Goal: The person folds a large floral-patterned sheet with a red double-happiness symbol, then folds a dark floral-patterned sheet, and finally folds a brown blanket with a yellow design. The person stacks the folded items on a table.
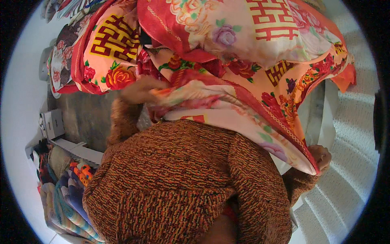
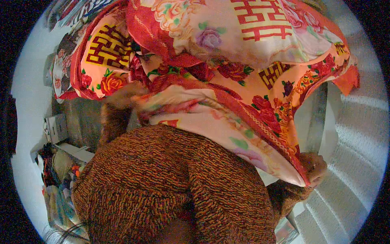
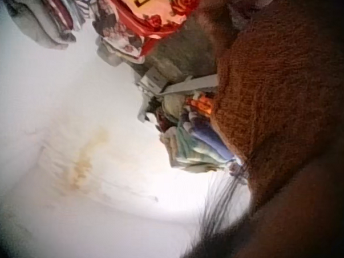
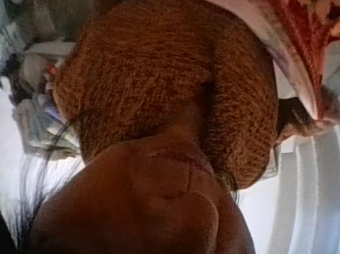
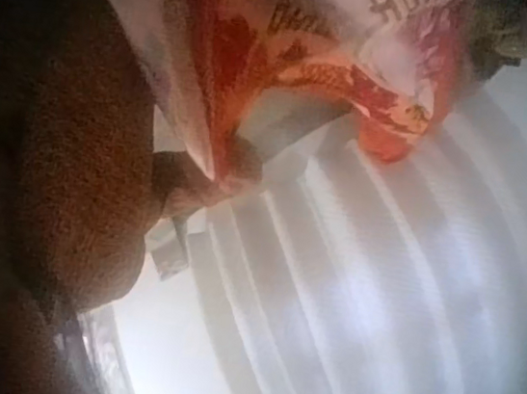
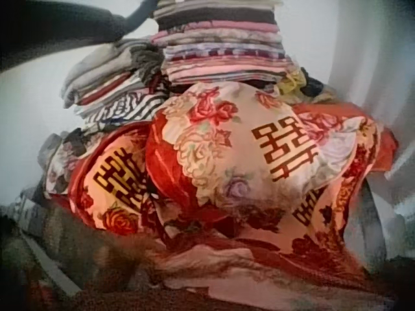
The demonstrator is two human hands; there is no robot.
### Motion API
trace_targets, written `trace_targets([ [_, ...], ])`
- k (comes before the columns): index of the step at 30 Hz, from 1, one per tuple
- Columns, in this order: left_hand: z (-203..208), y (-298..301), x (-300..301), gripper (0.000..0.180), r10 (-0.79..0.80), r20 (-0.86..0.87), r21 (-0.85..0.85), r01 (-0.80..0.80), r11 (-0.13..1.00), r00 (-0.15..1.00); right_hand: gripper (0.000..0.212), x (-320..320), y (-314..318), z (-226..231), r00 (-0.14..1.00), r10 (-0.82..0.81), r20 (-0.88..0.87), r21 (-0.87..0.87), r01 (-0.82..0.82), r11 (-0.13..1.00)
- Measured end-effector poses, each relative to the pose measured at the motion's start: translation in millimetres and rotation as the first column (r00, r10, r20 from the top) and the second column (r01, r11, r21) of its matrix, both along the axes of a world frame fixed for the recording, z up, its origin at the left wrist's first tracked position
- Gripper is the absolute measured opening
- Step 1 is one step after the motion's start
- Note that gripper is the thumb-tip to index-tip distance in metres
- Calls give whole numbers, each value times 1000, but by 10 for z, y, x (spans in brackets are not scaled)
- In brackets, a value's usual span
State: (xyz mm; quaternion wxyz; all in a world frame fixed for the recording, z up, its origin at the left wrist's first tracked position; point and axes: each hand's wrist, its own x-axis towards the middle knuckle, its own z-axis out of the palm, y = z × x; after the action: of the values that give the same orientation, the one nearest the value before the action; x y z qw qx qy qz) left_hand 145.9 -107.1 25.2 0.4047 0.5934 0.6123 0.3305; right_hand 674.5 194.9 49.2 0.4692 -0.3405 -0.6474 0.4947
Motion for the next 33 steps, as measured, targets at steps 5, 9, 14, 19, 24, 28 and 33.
trace_targets([
  [5,790,17,-74,37,67,194,-11,-66,998,979,18,7,-35,171,985,71,160,-67,-61,996],
  [9,1218,145,-115,35,212,220,157,-249,956,952,18,-306,-49,259,989,91,-114,-39,-97,995],
  [14,1890,581,-542,33,276,313,401,-389,829,909,24,-519,649,648,619,752,-227,147,-742,654],
  [19,2811,729,-1067,31,300,409,617,-503,606,862,33,-791,1226,1017,917,398,3,208,-390,897],
  [24,3425,1480,-1739,30,163,509,683,-512,522,845,24,-1999,1711,1733,939,-107,326,456,-57,888],
  [28,3361,1842,-2288,16,276,342,718,-439,541,898,22,-3146,2338,1807,880,-73,469,587,-249,770],
  [33,2771,2400,-3222,11,685,270,652,-651,388,677,19,-3918,3246,1374,787,-207,582,628,-273,729],
])
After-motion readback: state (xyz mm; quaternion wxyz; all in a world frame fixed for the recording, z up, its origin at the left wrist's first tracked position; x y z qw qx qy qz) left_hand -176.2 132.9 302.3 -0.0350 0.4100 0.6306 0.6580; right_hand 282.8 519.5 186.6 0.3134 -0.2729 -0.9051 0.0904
